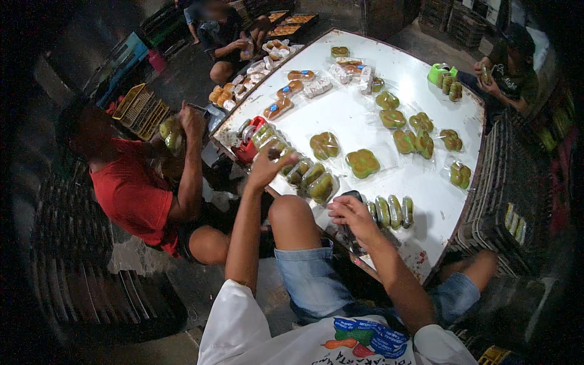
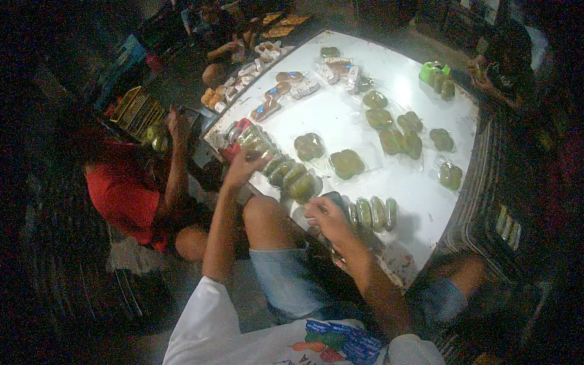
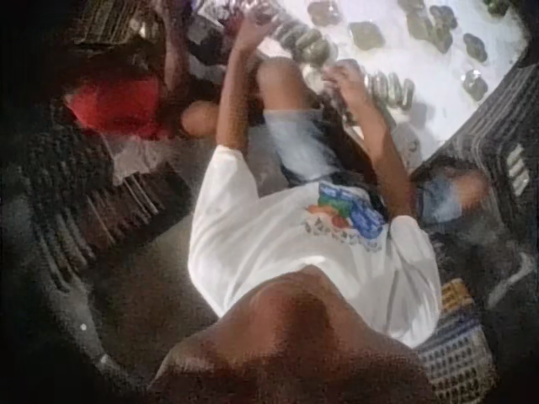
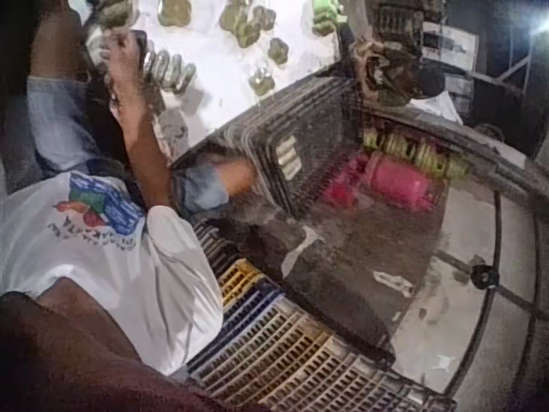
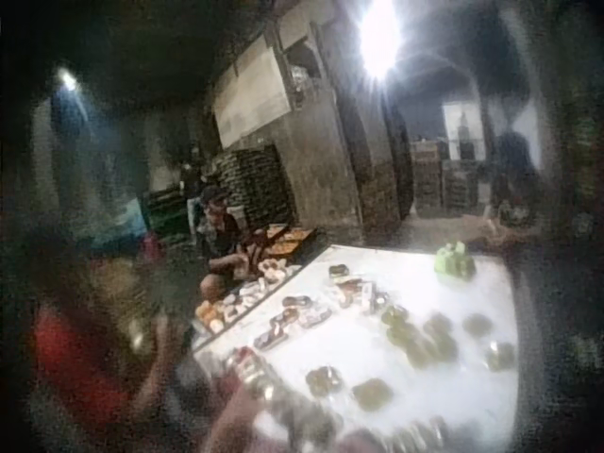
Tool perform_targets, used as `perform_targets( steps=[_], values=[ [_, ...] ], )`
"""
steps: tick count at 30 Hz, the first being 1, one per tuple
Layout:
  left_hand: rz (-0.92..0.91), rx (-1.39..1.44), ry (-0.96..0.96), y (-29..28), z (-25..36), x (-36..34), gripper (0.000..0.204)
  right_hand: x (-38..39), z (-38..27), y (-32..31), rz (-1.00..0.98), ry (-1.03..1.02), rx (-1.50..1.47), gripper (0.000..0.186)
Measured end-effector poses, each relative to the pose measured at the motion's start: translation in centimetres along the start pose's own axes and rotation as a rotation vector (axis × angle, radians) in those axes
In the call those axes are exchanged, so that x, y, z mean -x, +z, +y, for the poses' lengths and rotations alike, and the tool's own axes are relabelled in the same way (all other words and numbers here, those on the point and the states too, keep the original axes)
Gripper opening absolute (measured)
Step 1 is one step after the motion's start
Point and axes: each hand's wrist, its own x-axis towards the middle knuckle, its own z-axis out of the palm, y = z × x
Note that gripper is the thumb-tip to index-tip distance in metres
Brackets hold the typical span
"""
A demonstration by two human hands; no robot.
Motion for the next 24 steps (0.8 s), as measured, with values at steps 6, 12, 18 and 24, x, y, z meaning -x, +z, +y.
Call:
perform_targets(
  steps=[6, 12, 18, 24],
  values=[
    [-0.083, -0.281, 0.112, 6.4, -5.5, -1.5, 0.086, -8.1, 7.4, 2.5, 0.376, -0.016, 0.458, 0.077],
    [0.126, -0.242, -0.136, 7.0, -4.3, -1.3, 0.088, -11.6, 5.2, 4.6, 0.421, -0.097, 0.695, 0.135],
    [-0.249, 0.186, -0.343, 5.7, -4.8, -2.4, 0.090, -16.0, 1.8, 7.1, 0.421, 0.221, 1.139, 0.144],
    [0.258, -0.413, 0.081, 4.0, -7.2, -4.9, 0.070, -18.4, 2.1, 5.5, 0.514, 0.279, 1.063, 0.123]
  ],
)
